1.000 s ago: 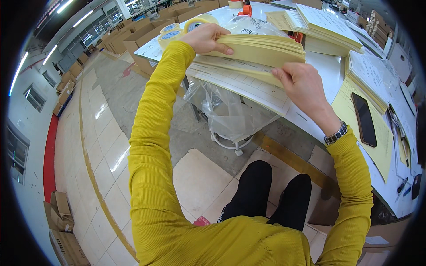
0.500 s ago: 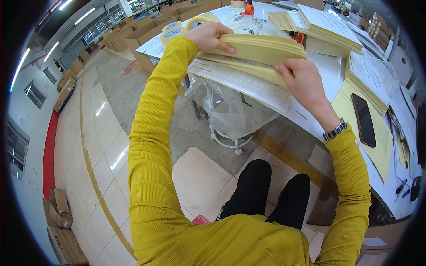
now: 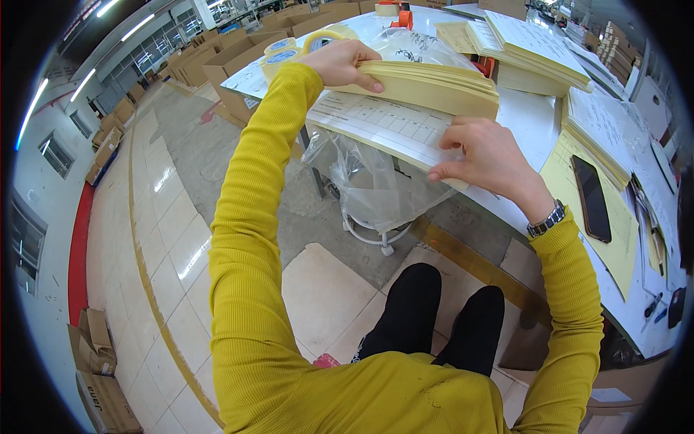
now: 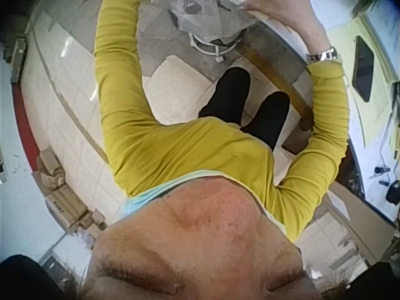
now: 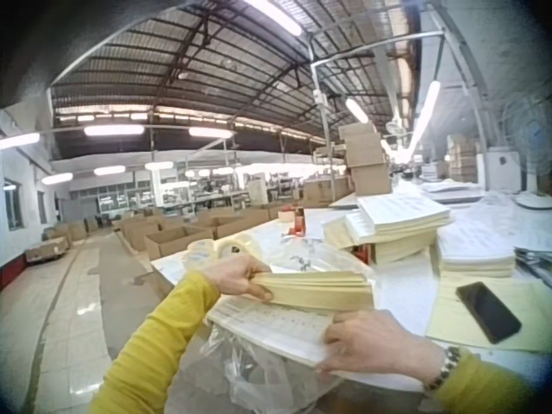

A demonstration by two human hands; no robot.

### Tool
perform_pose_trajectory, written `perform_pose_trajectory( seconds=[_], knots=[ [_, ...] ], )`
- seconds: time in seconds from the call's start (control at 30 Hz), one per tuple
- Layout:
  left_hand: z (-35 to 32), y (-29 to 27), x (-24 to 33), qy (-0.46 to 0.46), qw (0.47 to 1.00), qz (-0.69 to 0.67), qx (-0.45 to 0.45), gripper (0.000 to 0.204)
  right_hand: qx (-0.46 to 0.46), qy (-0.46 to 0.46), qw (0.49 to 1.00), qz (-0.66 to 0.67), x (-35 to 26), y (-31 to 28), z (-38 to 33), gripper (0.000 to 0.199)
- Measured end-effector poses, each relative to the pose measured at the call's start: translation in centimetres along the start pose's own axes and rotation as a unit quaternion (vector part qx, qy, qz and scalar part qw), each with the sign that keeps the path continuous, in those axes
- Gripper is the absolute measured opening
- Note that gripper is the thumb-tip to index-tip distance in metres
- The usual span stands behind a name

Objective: Organize and check a stack of documents on a desk.

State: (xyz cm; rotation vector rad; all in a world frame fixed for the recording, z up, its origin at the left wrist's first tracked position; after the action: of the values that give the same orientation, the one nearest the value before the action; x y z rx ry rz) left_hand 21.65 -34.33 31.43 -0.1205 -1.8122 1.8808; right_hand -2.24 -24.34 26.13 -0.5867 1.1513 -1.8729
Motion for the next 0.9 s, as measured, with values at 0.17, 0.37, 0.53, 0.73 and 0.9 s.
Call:
perform_pose_trajectory(
  seconds=[0.17, 0.37, 0.53, 0.73, 0.9],
  knots=[
    [0.1, 0.2, -0.8, 0.013, 1.000, 0.001, 0.012, 0.035, -0.029, 0.011, 0.999, -0.010, 0.6, -0.4, 0.2, 0.026],
    [0.1, 0.0, -0.6, 0.028, 0.999, 0.008, 0.026, 0.038, 0.177, -0.019, 0.974, -0.140, 1.2, -0.2, 0.3, 0.022],
    [-0.7, 0.4, -0.9, 0.024, 0.999, 0.016, 0.024, 0.036, 0.208, -0.013, 0.963, -0.169, 1.1, 0.3, 0.5, 0.022],
    [-2.4, 2.4, -1.0, 0.037, 0.997, 0.010, 0.064, 0.042, 0.212, -0.004, 0.961, -0.178, 1.1, 0.5, 0.6, 0.021],
    [-3.8, 3.5, -0.7, 0.098, 0.985, 0.046, 0.135, 0.042, 0.198, -0.010, 0.960, -0.198, 1.1, 0.5, 0.5, 0.019]
  ],
)
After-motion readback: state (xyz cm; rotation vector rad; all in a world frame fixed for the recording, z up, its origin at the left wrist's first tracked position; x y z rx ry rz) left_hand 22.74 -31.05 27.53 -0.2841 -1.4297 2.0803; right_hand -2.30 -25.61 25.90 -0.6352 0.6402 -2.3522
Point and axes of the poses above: each hand's wrist, its own z-axis towards the middle knuckle, its own y-axis out of the palm, x = y × z, the point moved 2 cm from there along z, towards the middle knuckle, and after that the axes turned 12 degrees about -y, right-handed, at the moved point
